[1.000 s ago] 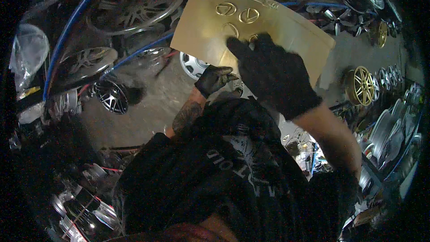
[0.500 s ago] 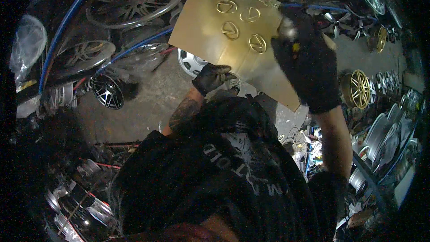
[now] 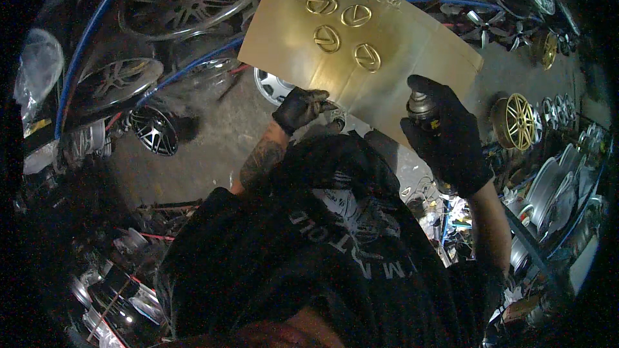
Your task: Cleaning and spray painting car emblems gold.
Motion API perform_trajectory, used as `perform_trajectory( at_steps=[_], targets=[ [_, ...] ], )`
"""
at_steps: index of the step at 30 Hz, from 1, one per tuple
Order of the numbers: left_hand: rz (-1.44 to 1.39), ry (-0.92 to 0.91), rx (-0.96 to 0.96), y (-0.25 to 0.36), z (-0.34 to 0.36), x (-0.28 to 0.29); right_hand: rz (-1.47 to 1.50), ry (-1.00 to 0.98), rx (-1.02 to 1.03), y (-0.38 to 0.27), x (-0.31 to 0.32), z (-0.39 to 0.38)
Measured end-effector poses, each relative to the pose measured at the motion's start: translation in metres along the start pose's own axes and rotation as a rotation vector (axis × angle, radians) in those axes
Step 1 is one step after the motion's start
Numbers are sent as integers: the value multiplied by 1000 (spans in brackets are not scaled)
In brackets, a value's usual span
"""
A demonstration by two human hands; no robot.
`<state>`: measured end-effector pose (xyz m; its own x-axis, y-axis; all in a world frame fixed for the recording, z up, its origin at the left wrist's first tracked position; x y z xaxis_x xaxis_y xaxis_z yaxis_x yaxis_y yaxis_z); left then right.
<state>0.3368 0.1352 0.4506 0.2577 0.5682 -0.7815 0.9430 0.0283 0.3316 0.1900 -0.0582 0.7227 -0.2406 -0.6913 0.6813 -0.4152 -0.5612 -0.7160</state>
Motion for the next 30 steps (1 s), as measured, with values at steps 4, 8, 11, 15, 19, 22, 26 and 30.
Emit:
perform_trajectory(
  at_steps=[4,8,11,15,19,22,26,30],
  targets=[
    [-61,-46,-138,0,-2,5,-84,-9,124,-11,-4,12],
    [-90,-43,-41,-11,6,15,-242,104,245,-32,-7,41],
    [-99,-54,-36,-7,-1,-6,-407,292,456,-66,0,60],
    [-108,6,-95,-10,-4,1,-436,284,559,-100,-6,72],
    [-158,-72,-38,-8,-7,-4,-620,180,532,-97,-24,63],
    [-111,1,-15,-12,-9,6,-813,83,603,-85,-36,35],
    [-38,-62,-71,-13,-6,11,-944,-119,647,-81,-37,0],
    [-39,-70,-171,-12,-1,9,-777,-140,651,-90,-36,3]
  ],
)
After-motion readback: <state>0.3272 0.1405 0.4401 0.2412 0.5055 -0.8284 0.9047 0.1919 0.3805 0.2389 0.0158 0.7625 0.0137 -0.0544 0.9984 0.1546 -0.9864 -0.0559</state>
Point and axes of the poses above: each hand's wrist, its own z-axis towards the middle knuckle, its own x-axis out of the back of the hand, y = z × x, the point moved 5 cm from there along z, towards the middle knuckle, and after that the axes turned 4 degrees about -x, right-handed, at the moved point
